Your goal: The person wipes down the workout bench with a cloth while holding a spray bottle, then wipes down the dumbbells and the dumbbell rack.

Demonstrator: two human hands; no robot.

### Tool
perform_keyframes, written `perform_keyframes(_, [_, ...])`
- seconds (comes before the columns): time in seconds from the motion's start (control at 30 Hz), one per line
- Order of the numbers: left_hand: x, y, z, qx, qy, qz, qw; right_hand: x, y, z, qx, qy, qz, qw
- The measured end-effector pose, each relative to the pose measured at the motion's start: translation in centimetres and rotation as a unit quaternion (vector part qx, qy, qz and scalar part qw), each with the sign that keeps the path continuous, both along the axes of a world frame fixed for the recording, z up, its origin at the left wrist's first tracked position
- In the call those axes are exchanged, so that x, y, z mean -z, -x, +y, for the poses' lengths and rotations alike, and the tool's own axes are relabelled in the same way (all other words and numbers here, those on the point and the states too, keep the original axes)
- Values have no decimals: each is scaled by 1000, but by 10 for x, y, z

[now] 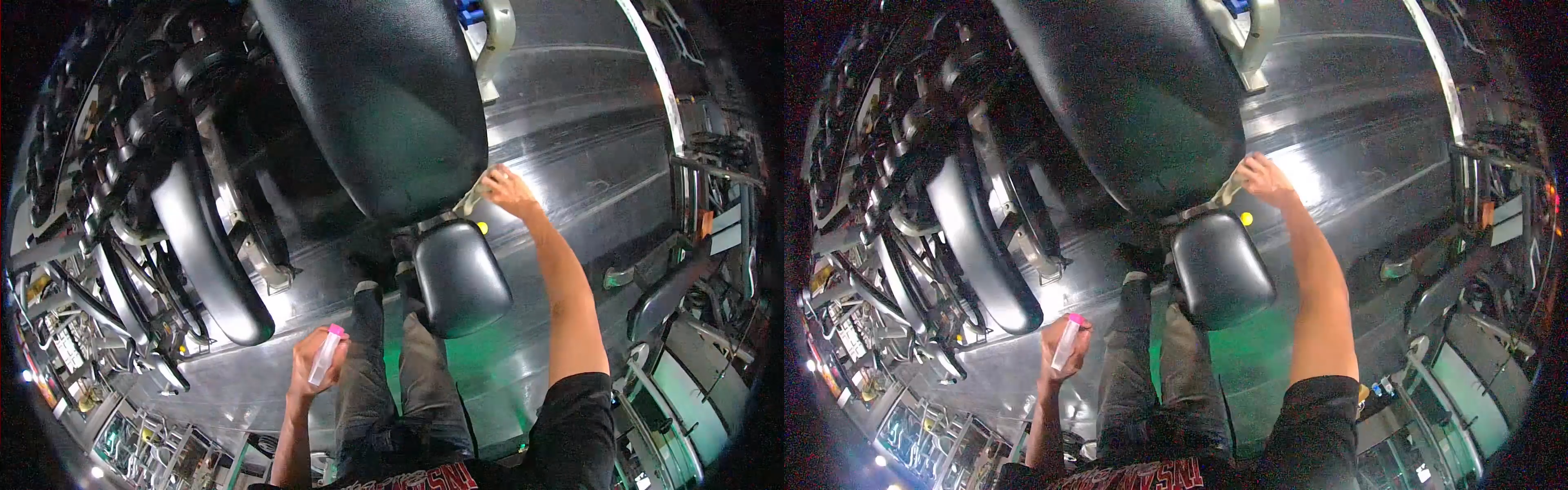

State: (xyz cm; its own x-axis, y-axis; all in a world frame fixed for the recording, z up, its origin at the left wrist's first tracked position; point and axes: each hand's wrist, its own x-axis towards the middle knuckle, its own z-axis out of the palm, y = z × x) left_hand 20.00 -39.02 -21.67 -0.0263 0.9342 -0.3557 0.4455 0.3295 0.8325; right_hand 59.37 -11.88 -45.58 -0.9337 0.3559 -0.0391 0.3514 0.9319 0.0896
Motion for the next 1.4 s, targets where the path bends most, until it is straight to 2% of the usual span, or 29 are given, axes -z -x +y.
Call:
perform_keyframes(0.13, [-2,1,7,-18,20,14,1000,-30,-5,61,37,-22,27,999])
perform_keyframes(0.2, [-6,1,12,-14,23,27,999,-69,14,91,41,-42,52,997])
perform_keyframes(0.27, [-11,1,13,-59,72,11,996,-91,23,116,113,-50,90,988])
perform_keyframes(0.33, [-11,2,11,-73,72,2,995,-116,42,128,312,-40,208,926])
perform_keyframes(0.37, [-11,2,11,-87,73,-8,994,-120,50,134,311,-43,207,927])
perform_keyframes(0.4, [-10,2,12,-87,72,-10,994,-122,58,142,394,26,338,854])
perform_keyframes(0.43, [-10,3,12,-83,79,-10,993,-122,63,148,465,94,456,753])
perform_keyframes(0.47, [-10,3,13,-78,87,-9,993,-111,63,153,466,93,455,753])
perform_keyframes(0.53, [-8,3,13,-69,79,-10,994,-74,66,149,379,240,530,720])
perform_keyframes(0.57, [-7,4,12,-61,70,-10,996,-53,67,135,378,253,455,766])
perform_keyframes(0.6, [-7,4,10,-59,72,-10,996,-48,78,115,426,241,503,713])
perform_keyframes(0.73, [-7,8,8,-44,43,-4,998,-21,59,51,435,187,466,747])
perform_keyframes(0.8, [-8,9,9,-28,21,3,999,-11,46,13,483,236,410,737])
perform_keyframes(0.93, [-9,11,8,-43,37,-29,998,51,38,-69,567,247,410,671])
perform_keyframes(1.0, [-10,14,9,-39,25,-32,998,97,31,-114,591,246,372,672])
perform_keyframes(1.03, [-10,16,7,-42,31,-34,998,93,33,-116,590,244,374,672])
perform_keyframes(1.1, [-10,23,5,-43,39,-31,998,87,44,-122,672,287,375,571])
perform_keyframes(1.13, [-10,26,3,-44,33,-31,998,108,32,-113,681,367,421,473])
perform_keyframes(1.17, [-10,26,0,-43,26,-34,998,111,26,-105,716,340,410,452])
perform_keyframes(1.23, [-6,29,-3,-35,22,-36,998,60,39,-59,740,371,546,132])
perform_keyframes(1.3, [-6,30,-3,-30,14,-38,999,-6,61,-14,653,347,647,185])
perform_keyframes(1.37, [-10,30,-4,-23,25,-29,999,-30,68,26,597,227,637,432])
perform_keyframes(1.4, [-8,30,-6,-21,27,-32,999,-43,76,44,547,212,654,478])
